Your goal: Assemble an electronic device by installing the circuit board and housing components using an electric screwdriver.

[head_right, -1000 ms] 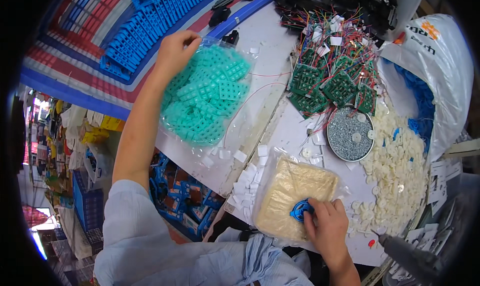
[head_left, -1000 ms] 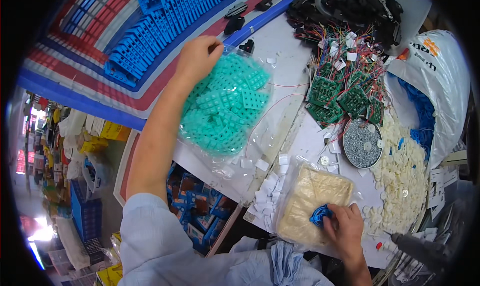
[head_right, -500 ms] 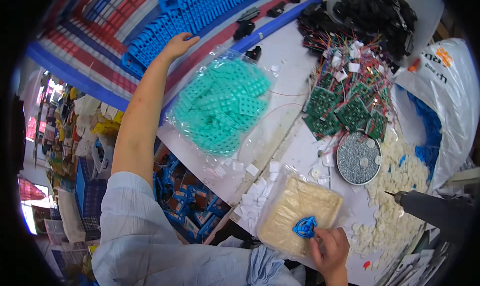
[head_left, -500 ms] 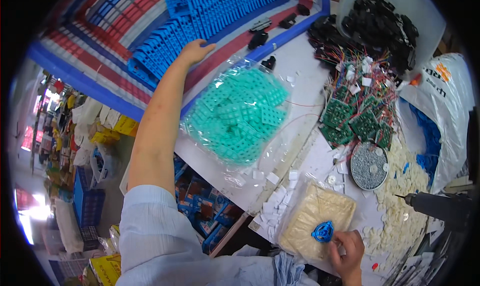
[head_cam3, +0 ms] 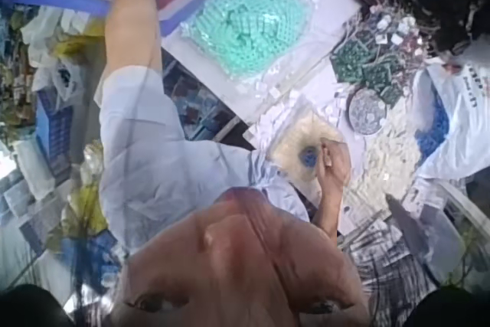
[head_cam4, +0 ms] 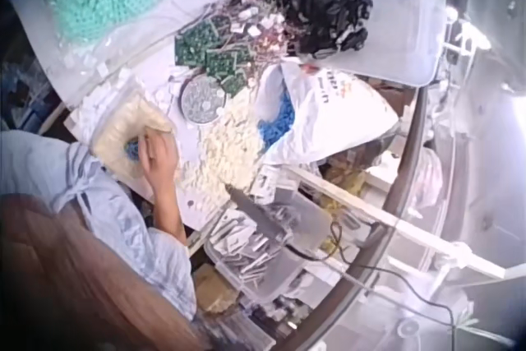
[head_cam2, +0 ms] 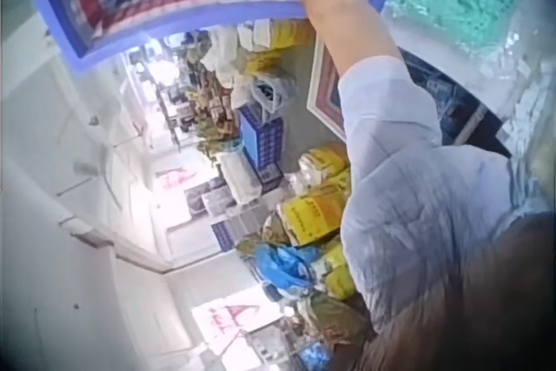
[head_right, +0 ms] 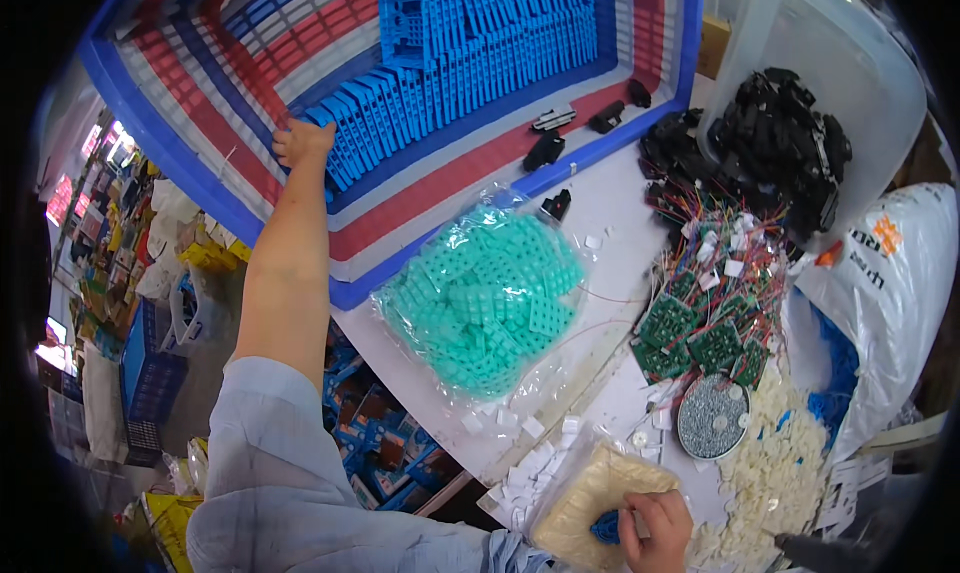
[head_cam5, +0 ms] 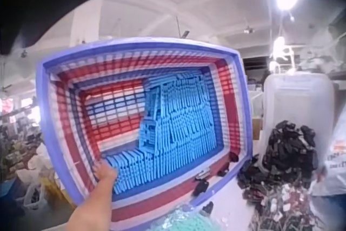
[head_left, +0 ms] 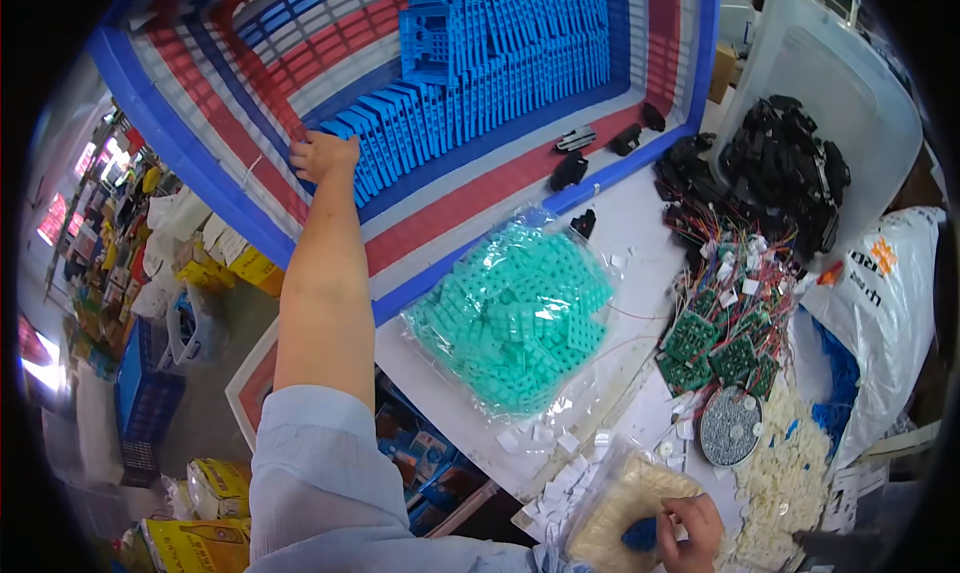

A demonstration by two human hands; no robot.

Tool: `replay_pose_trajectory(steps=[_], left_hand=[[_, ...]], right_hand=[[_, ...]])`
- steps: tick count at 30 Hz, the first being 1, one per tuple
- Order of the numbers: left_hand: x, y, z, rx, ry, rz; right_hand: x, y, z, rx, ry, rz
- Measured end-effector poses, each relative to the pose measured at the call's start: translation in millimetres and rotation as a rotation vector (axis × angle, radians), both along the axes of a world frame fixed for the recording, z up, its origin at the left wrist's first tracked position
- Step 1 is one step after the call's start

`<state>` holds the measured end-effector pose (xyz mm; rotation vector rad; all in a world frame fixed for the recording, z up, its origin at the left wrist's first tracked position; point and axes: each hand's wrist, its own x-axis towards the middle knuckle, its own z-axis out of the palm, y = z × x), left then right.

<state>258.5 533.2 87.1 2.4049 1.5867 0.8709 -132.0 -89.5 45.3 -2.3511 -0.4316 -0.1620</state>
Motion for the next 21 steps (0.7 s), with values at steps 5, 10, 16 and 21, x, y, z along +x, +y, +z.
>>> replay_pose_trajectory(steps=[5, 10, 16, 21], left_hand=[[8, -4, 8, -0.168, 0.012, -0.053], [19, -12, 10, -0.102, 0.158, -0.211], [30, -10, 10, -0.079, 0.323, -0.209], [28, 27, 12, -0.096, 0.374, -0.276]], right_hand=[[19, 11, -5, -0.006, 0.007, 0.099], [25, 10, -6, -0.026, 0.053, 0.083], [30, 10, -8, -0.006, 0.055, 0.061], [31, 4, -14, -0.027, 0.111, 0.049]])
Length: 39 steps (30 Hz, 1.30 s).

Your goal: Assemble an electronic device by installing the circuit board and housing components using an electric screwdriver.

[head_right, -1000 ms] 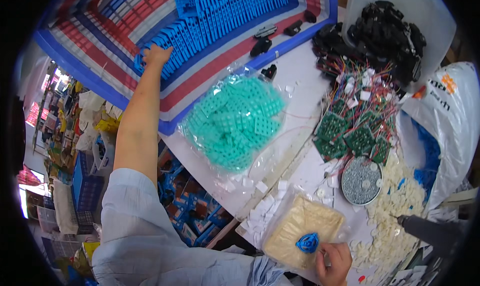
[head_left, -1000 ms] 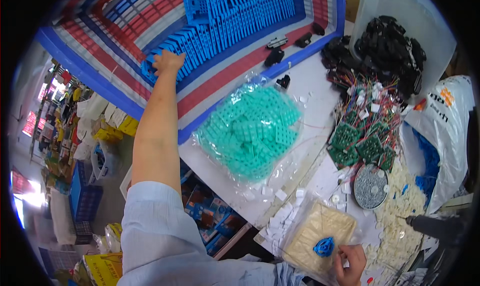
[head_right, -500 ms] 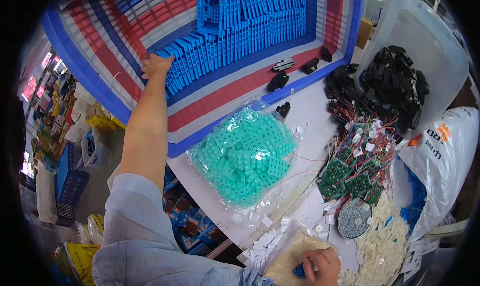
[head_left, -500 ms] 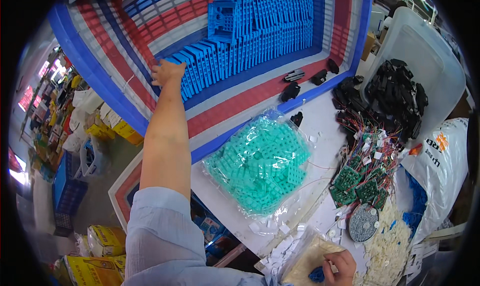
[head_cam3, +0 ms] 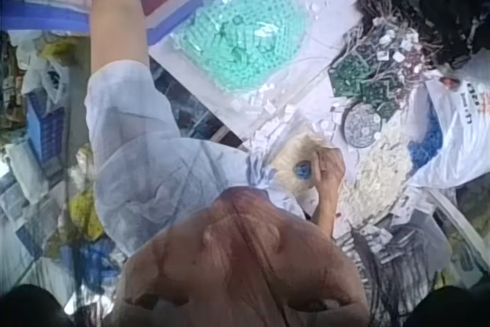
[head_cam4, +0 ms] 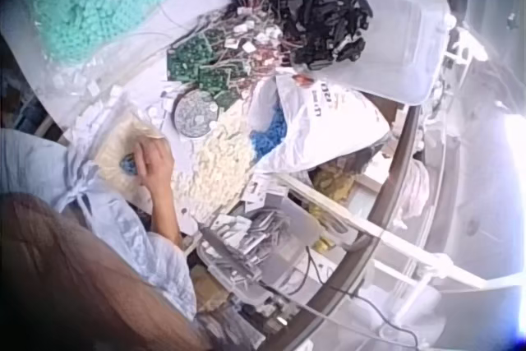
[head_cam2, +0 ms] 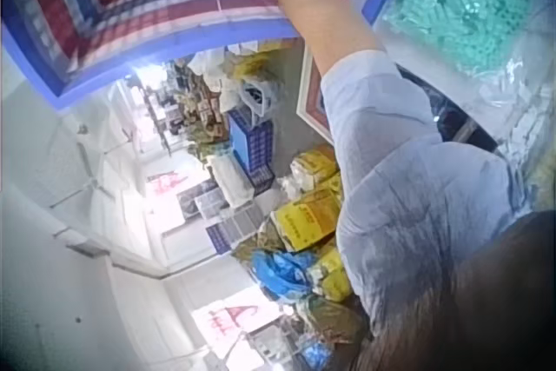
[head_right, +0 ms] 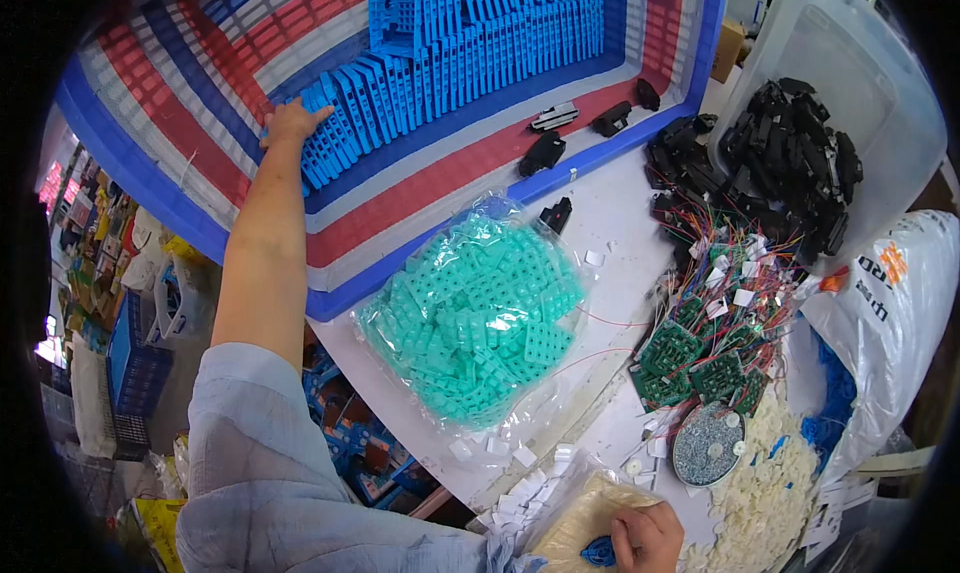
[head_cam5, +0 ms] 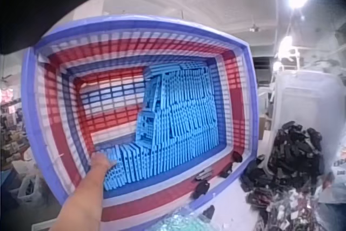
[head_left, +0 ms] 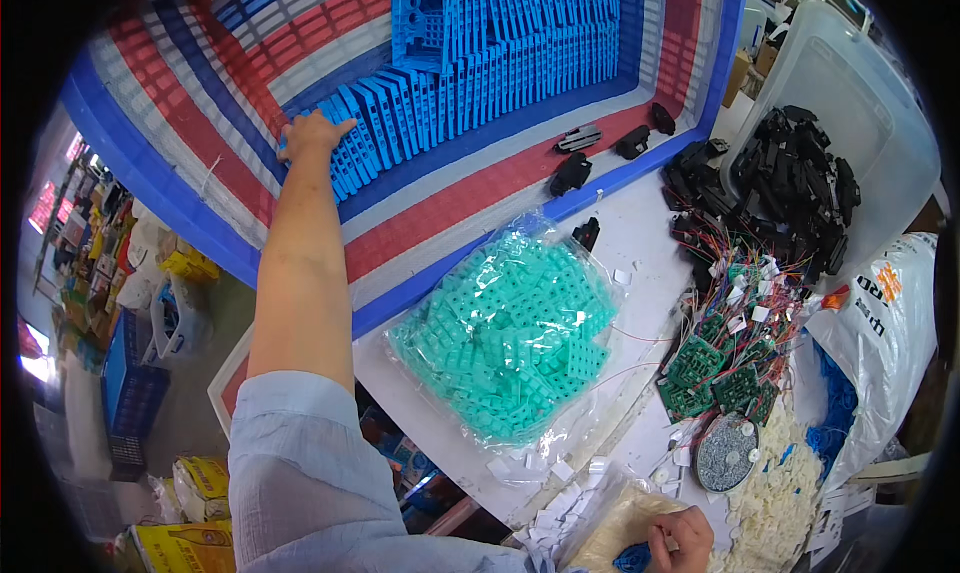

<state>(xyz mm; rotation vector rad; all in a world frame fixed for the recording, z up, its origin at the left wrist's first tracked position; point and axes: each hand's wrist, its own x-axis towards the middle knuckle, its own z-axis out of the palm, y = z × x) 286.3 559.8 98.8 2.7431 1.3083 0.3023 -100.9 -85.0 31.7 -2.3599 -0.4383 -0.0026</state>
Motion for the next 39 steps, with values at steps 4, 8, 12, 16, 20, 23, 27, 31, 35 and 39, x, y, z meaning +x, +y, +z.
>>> replay_pose_trajectory(steps=[4, 8, 12, 16, 20, 23, 27, 31, 35, 39], left_hand=[[2, -6, 5, -0.034, 0.034, 0.017], [0, -41, -4, 0.015, -0.078, 0.132], [2, -44, -12, 0.026, -0.135, 0.171], [15, -47, -18, 0.043, -0.249, 0.245], [18, -42, -37, 0.125, -0.335, 0.263], [14, -43, -38, 0.153, -0.363, 0.280], [8, -50, -34, 0.166, -0.410, 0.312], [-4, -68, -23, 0.161, -0.399, 0.308], [-22, -93, -8, 0.124, -0.374, 0.284], [-43, -104, 0, 0.116, -0.398, 0.276]], right_hand=[[0, 3, -6, 0.004, -0.010, 0.013], [0, 5, -5, 0.004, -0.041, 0.052], [-1, 0, -6, -0.040, 0.031, 0.052], [-3, -2, -11, -0.029, 0.036, 0.057], [-5, -4, -14, -0.023, 0.034, 0.056], [-7, -7, -15, -0.006, 0.048, 0.046], [-13, -12, -18, 0.013, 0.045, 0.032], [-14, -14, -16, -0.001, 0.022, 0.064], [-20, -19, -21, -0.005, 0.047, 0.094], [-24, -16, -22, 0.041, -0.002, 0.110]])
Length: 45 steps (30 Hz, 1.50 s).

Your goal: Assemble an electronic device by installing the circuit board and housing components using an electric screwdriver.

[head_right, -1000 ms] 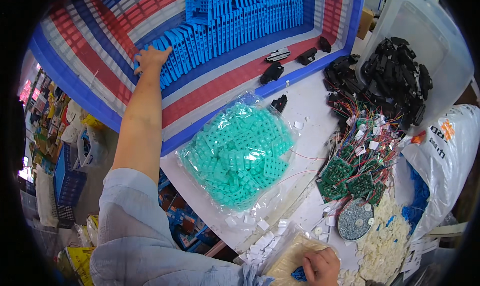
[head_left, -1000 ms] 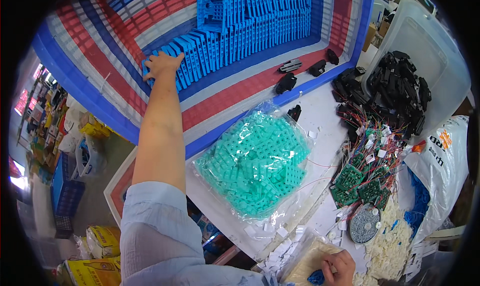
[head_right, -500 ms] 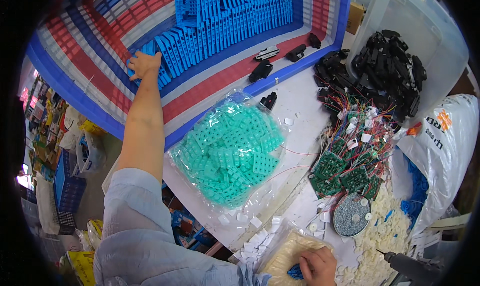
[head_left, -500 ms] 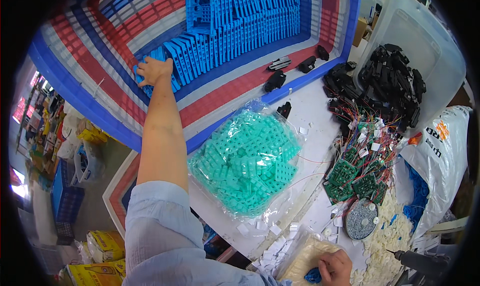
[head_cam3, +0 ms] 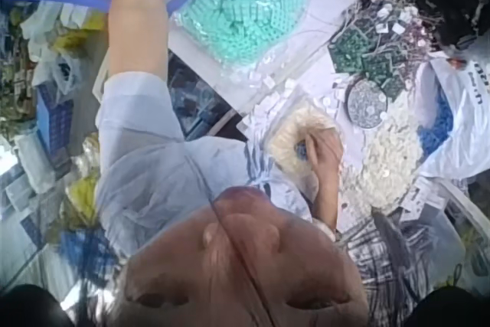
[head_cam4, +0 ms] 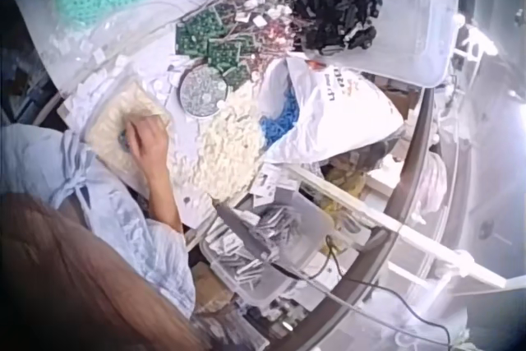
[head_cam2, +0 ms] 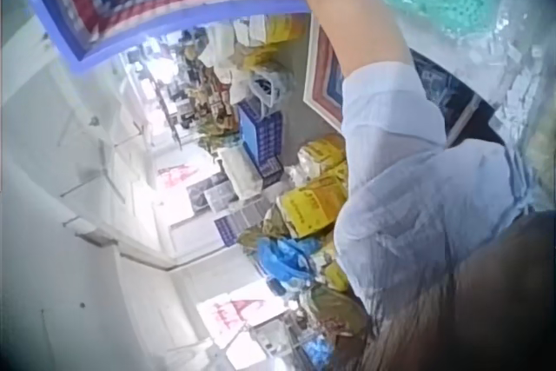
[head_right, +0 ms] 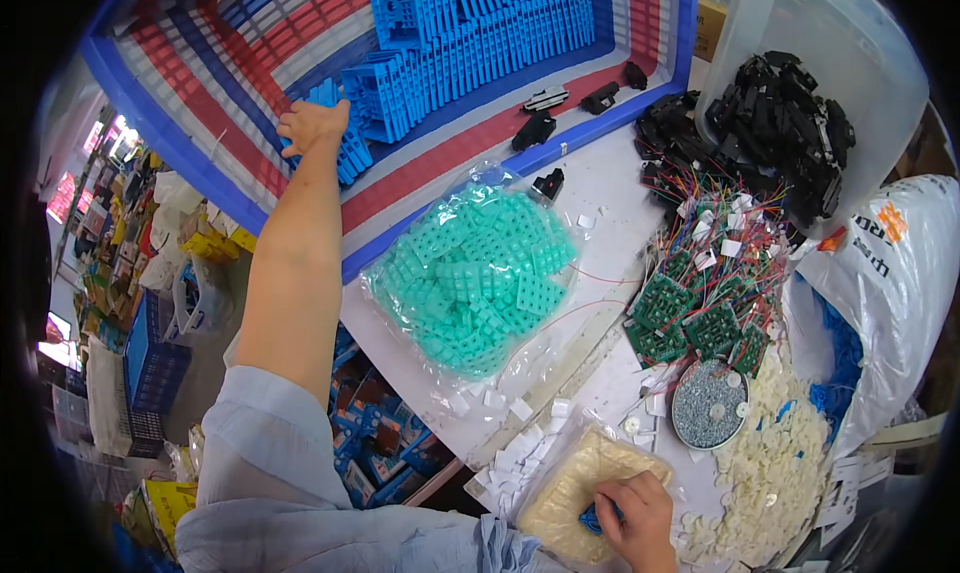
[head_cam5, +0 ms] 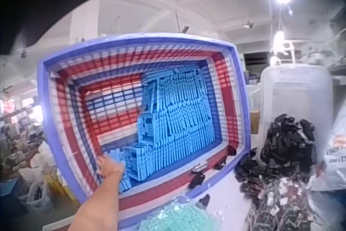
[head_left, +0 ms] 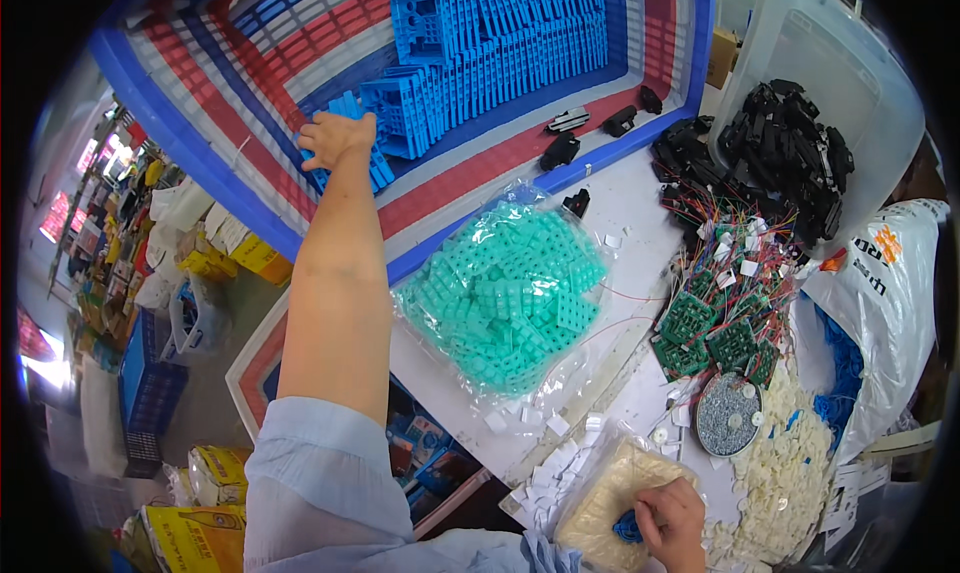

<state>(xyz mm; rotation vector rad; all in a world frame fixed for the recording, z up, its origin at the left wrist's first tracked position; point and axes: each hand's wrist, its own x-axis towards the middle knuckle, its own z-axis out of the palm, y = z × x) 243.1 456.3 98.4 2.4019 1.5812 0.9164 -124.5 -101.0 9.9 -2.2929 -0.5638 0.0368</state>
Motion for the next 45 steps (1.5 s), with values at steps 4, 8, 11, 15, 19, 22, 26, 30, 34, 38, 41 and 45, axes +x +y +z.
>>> replay_pose_trajectory(steps=[4, 8, 11, 15, 19, 22, 26, 30, 34, 38, 41, 45], left_hand=[[-27, -19, 11, -0.033, -0.003, -0.038], [-44, -27, 14, -0.049, -0.019, -0.083], [-58, -35, 13, -0.029, -0.010, -0.139], [-70, -52, 15, 0.003, -0.010, -0.265], [-76, -57, 19, 0.005, 0.051, -0.366], [-88, -44, 15, -0.008, 0.035, -0.358], [-88, -45, 10, -0.019, 0.063, -0.406], [-91, -56, -2, -0.032, 0.032, -0.505], [-104, -52, 4, 0.013, -0.042, -0.510], [-111, -42, 5, 0.052, -0.067, -0.512], [-110, -36, 18, 0.109, -0.126, -0.545], [-110, -56, 42, 0.027, -0.145, -0.641]], right_hand=[[2, 6, 2, 0.106, -0.159, 0.025], [3, 10, 8, 0.152, -0.188, 0.042], [17, 20, 22, 0.120, -0.260, 0.099], [38, 44, 52, 0.142, -0.340, 0.123], [87, 98, 69, 0.179, -0.423, 0.205], [147, 152, 61, 0.179, -0.450, 0.234], [223, 228, 49, 0.001, -0.521, 0.250], [295, 297, 24, -0.240, -0.616, 0.200], [329, 355, 15, -0.588, -0.317, 0.266], [331, 366, -14, -0.725, -0.076, 0.293], [329, 366, -13, -0.777, 0.016, 0.304], [341, 358, -7, -0.905, 0.187, 0.289]])
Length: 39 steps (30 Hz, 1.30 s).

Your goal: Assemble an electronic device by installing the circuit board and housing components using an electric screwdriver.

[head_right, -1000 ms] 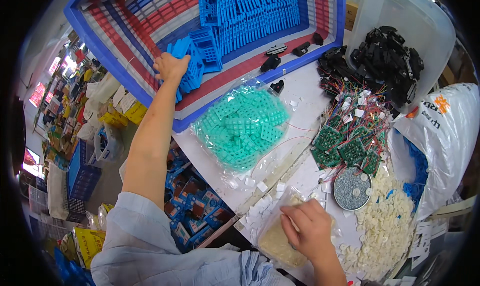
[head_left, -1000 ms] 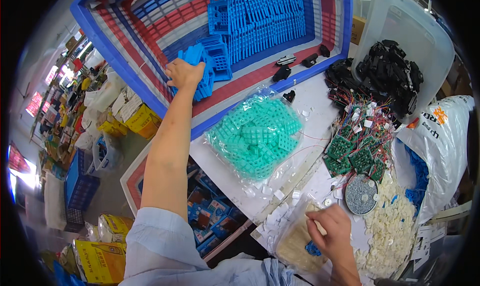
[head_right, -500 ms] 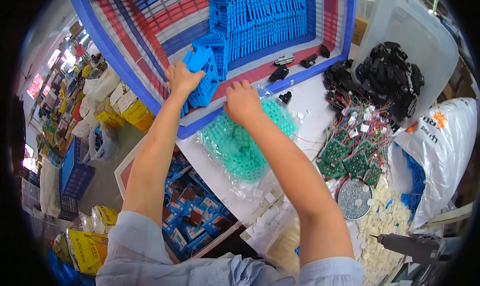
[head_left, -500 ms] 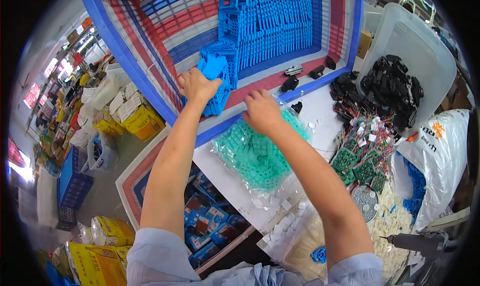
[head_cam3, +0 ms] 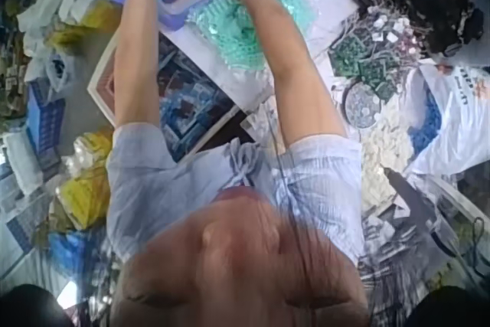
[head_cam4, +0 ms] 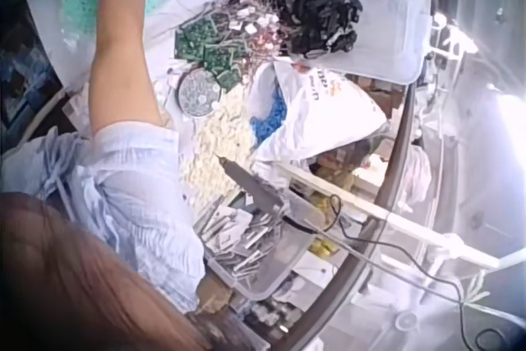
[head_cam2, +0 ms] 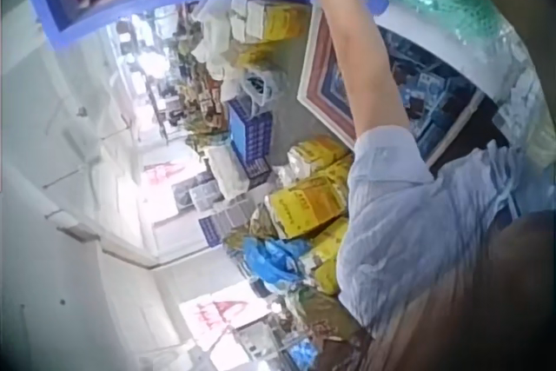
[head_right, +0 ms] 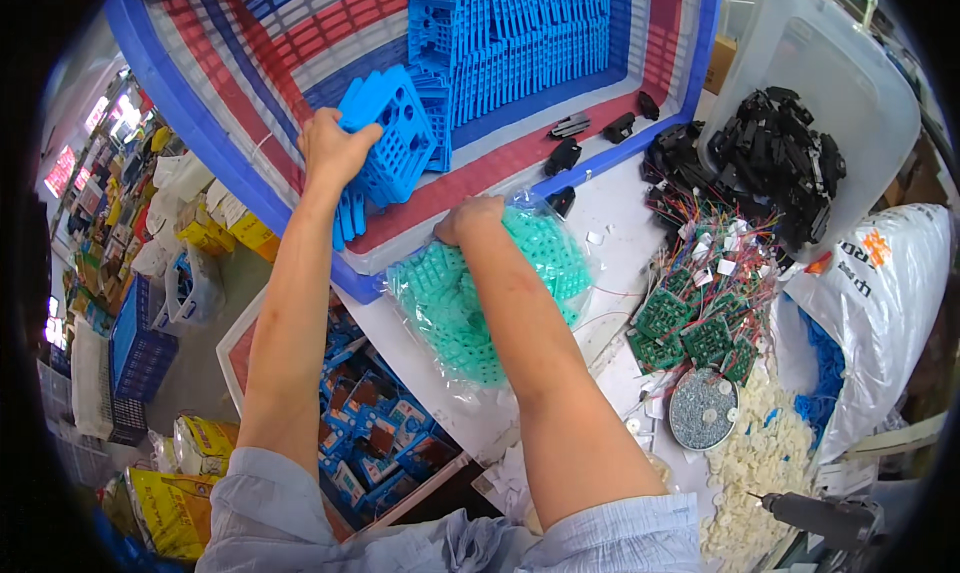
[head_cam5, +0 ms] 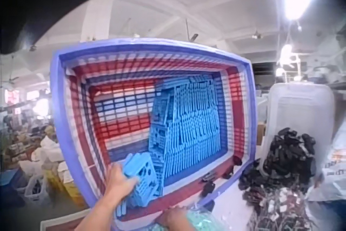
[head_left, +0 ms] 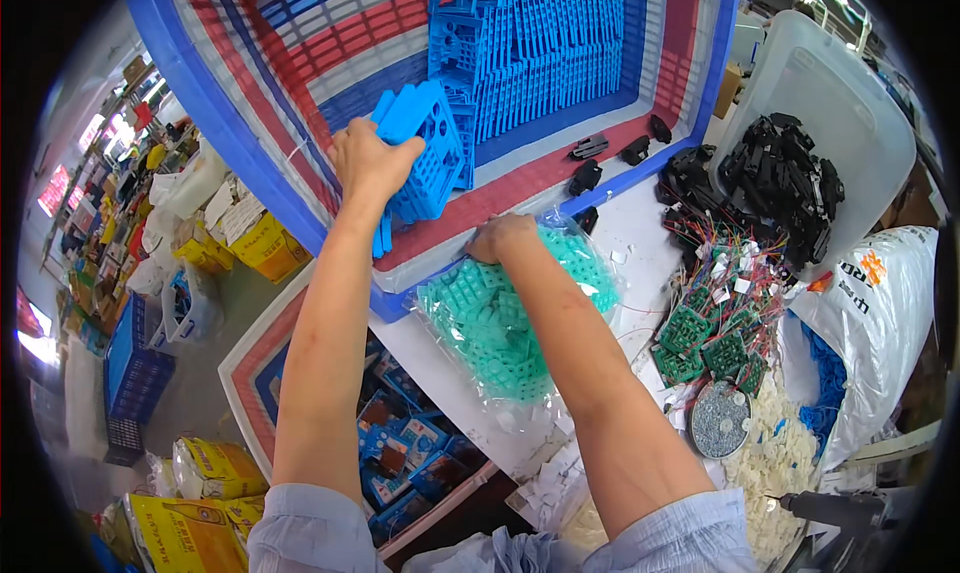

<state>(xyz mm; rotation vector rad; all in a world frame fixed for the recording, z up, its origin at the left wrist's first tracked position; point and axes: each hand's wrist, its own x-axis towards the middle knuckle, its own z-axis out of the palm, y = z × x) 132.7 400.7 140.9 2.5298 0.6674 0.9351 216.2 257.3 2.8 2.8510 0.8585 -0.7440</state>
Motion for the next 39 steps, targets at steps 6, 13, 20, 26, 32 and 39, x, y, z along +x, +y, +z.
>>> replay_pose_trajectory(steps=[6, 13, 20, 26, 32, 39], left_hand=[[-8, -16, 14, -0.023, -0.052, 0.007], [-19, -25, 33, 0.027, -0.154, -0.022], [-61, -23, 58, -0.673, -0.322, -0.412], [-85, -13, 60, -0.991, -0.405, -0.701], [-69, -22, 52, -1.308, -0.306, -0.921], [-52, -17, 32, -1.250, -0.060, -0.868]], right_hand=[[-31, -31, 3, 0.125, -0.086, 0.021], [-36, -41, -4, 0.208, -0.163, 0.032], [4, -55, -18, 1.024, -0.113, -0.003], [-22, -58, 19, 1.614, 0.514, -0.471], [-21, -66, 27, 1.768, 1.042, -0.434], [-39, -109, 37, 1.871, 1.068, -0.548]])
